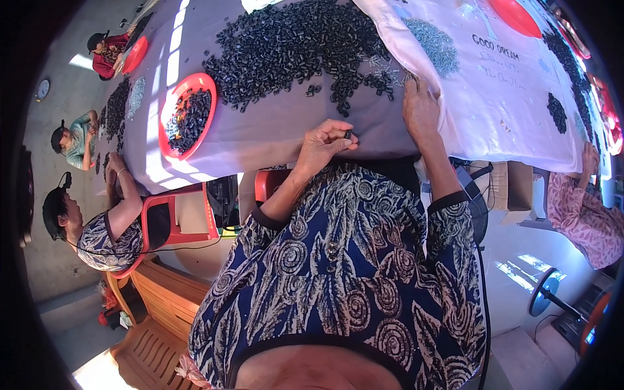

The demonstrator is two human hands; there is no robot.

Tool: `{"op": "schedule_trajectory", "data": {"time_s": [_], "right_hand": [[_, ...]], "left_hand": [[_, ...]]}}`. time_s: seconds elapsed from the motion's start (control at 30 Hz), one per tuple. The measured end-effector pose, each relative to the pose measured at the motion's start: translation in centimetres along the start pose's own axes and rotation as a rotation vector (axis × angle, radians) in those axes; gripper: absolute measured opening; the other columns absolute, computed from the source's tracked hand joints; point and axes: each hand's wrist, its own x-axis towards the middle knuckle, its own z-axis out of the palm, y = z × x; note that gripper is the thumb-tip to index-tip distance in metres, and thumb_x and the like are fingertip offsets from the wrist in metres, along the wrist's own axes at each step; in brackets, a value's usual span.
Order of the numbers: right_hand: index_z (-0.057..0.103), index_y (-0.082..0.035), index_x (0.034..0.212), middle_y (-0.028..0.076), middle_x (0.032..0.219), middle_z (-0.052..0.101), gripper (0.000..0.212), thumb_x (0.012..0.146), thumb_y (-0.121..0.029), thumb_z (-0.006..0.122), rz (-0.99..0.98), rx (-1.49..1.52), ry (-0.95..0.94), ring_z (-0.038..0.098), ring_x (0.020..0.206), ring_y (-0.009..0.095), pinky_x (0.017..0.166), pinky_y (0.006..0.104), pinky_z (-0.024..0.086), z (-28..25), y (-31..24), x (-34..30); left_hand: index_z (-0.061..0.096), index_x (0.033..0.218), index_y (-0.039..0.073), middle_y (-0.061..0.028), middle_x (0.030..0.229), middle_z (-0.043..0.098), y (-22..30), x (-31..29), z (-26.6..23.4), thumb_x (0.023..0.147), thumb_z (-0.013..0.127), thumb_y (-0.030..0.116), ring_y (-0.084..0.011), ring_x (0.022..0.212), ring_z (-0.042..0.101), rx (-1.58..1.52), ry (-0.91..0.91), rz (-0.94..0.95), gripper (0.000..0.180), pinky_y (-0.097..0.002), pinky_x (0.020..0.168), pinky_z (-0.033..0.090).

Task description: The person picks up small black plastic pieces from a pile on the table, joins them together by hand, and places the assembled units into a red tray. They also occasionally move loose pieces aside and adjust a black cap on their head.

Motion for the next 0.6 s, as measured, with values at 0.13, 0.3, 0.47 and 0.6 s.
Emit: {"op": "schedule_trajectory", "data": {"time_s": [0.13,0.3,0.47,0.6], "right_hand": [[0.05,-0.006,0.1,0.016,0.103,0.053,0.016,0.085,-0.012,0.046,-0.016,0.001,0.015,0.059,0.083,0.035,0.073,0.0449,0.047,0.0,-0.2,-0.1],[0.05,-0.006,0.096,0.014,0.094,0.051,0.014,0.083,-0.01,0.05,-0.15,0.083,0.08,0.058,0.079,0.033,0.068,0.0423,0.048,0.1,0.1,-0.2],[0.05,-0.006,0.095,0.014,0.091,0.049,0.016,0.08,-0.008,0.052,-0.187,0.156,0.063,0.057,0.079,0.033,0.067,0.0425,0.048,0.5,-0.2,-0.1],[0.05,-0.005,0.098,0.015,0.09,0.048,0.018,0.079,-0.004,0.051,-0.121,0.184,0.05,0.057,0.077,0.035,0.067,0.0437,0.047,0.5,-0.7,-0.2]], "left_hand": [[0.054,0.104,0.001,-0.0086,0.089,0.064,-0.1,-0.1,0.4,0.081,0.057,-0.008,-0.0125,0.084,0.062,0.168,0.03,0.053,0.025,-0.0235,0.075,0.05],[0.054,0.101,0.0,-0.0046,0.083,0.063,0.2,-0.4,0.7,0.08,0.061,-0.005,-0.0084,0.076,0.059,0.316,0.103,0.062,0.023,-0.021,0.069,0.047],[0.054,0.098,-0.001,-0.0005,0.075,0.059,0.7,-0.3,0.8,0.079,0.064,-0.002,-0.0052,0.066,0.055,0.206,0.186,0.094,0.021,-0.0192,0.059,0.045],[0.054,0.099,0.0,-0.0007,0.075,0.057,2.0,-0.1,-0.3,0.08,0.062,-0.004,-0.008,0.066,0.057,0.278,0.299,0.187,0.021,-0.0193,0.058,0.046]]}}
